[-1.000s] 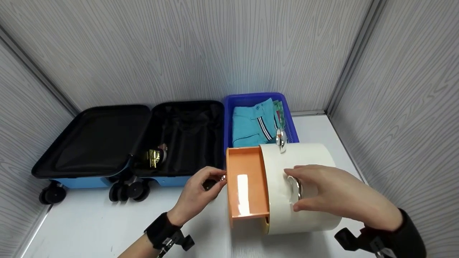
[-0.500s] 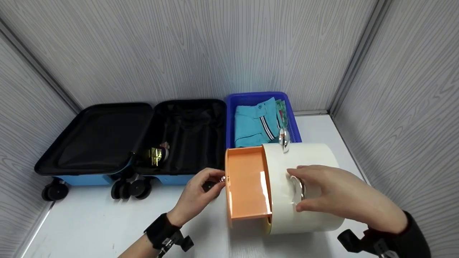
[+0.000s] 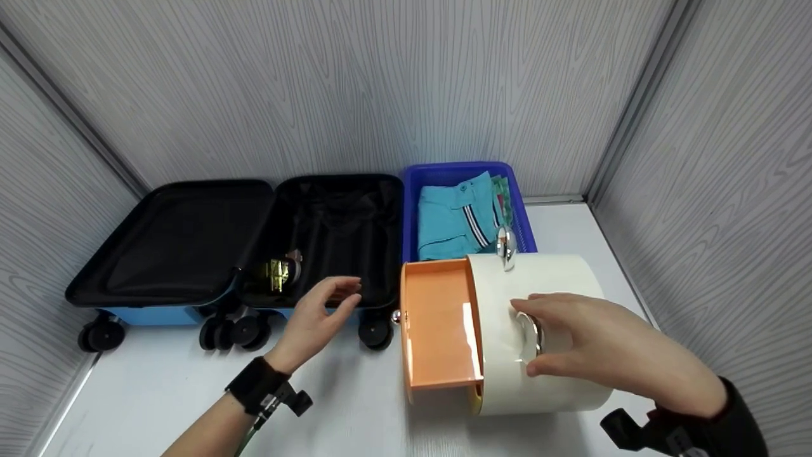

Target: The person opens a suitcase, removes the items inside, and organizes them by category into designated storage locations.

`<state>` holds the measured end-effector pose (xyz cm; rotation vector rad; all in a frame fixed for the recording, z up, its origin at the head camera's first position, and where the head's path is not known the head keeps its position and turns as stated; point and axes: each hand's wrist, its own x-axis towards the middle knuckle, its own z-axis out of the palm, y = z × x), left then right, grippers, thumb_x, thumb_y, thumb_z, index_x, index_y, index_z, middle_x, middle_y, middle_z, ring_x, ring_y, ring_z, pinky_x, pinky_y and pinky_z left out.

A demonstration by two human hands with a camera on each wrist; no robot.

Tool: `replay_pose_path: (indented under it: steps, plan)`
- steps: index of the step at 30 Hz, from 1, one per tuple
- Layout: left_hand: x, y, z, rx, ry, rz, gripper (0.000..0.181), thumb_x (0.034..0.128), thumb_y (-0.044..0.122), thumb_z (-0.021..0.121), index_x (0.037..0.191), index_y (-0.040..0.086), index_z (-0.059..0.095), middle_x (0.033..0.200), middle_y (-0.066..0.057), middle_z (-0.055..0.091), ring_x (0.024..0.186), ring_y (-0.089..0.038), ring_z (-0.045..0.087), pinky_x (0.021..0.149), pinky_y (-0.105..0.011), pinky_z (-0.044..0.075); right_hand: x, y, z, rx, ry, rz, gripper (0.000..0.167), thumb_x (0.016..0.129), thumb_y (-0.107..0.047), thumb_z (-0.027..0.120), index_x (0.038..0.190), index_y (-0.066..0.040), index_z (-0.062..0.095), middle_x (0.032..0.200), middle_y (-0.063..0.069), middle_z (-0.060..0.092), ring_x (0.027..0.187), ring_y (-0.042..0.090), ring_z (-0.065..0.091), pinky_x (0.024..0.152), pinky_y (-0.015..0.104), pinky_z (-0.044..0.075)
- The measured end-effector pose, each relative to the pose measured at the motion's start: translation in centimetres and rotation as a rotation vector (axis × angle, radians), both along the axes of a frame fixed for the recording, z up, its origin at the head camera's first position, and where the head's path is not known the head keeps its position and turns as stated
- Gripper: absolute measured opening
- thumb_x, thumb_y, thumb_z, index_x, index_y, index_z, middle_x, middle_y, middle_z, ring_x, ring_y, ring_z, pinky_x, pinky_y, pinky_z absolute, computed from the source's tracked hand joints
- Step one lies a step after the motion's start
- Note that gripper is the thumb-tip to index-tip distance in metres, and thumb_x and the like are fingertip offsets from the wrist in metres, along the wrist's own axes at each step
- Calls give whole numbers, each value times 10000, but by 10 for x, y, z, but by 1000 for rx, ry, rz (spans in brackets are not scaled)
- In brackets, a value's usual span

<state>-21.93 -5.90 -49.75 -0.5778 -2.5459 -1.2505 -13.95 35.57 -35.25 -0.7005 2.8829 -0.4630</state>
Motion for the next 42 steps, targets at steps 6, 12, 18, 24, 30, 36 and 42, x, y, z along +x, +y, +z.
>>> replay_pose_path:
  steps: [6,12,18,24,30,36,42]
  plan:
    - [-30,-43,2,-131,-60,185,356,1024,288,638,1344,131,652,1239,7,672,1095,-150,644,939,-348,528,2,7,-7,-1,162,75,728,713,-538,873,1350,-238,687,1353,-13,667,1225,130,613,954,93,399]
    - [-56,-87,1,-232,-158,312,455,1064,276,551,1451,38,557,1353,-138,617,1180,-294,625,988,-458,510,5,9,-6,14,153,63,736,719,-551,865,1362,-246,679,1358,0,663,1228,124,609,952,96,401]
    - [-73,-108,-9,-398,-266,393,428,1061,179,500,1389,-89,561,1249,-269,650,1085,-408,655,930,-517,533,7,6,-2,34,112,35,749,726,-576,849,1374,-246,671,1374,15,653,1223,253,627,952,315,536]
    - [-83,-108,-16,-482,-415,438,284,1029,93,519,1189,-32,718,1207,-237,684,1017,-388,673,837,-512,564,7,5,-2,41,121,41,738,731,-574,848,1375,-260,670,1377,1,652,1226,251,625,949,288,527]
    - [-91,-106,-20,-521,-511,447,324,1017,18,532,1309,-47,655,1354,-278,590,1119,-408,628,878,-505,557,9,0,1,25,39,9,748,750,-591,829,1395,-257,653,1408,43,627,1253,337,599,951,546,528]
    - [-95,-109,-24,-427,-549,472,501,1006,13,540,1456,-152,396,1378,-381,460,1131,-513,586,939,-570,514,9,-5,5,11,-65,-36,796,751,-614,819,1428,-245,625,1445,109,590,1281,403,567,947,631,503]
    - [-96,-113,-30,-348,-570,509,542,1012,39,542,1480,-140,334,1293,-372,560,1119,-515,603,954,-582,500,10,-5,6,8,-81,-33,801,760,-618,814,1438,-238,618,1454,124,580,1294,413,554,957,645,491]
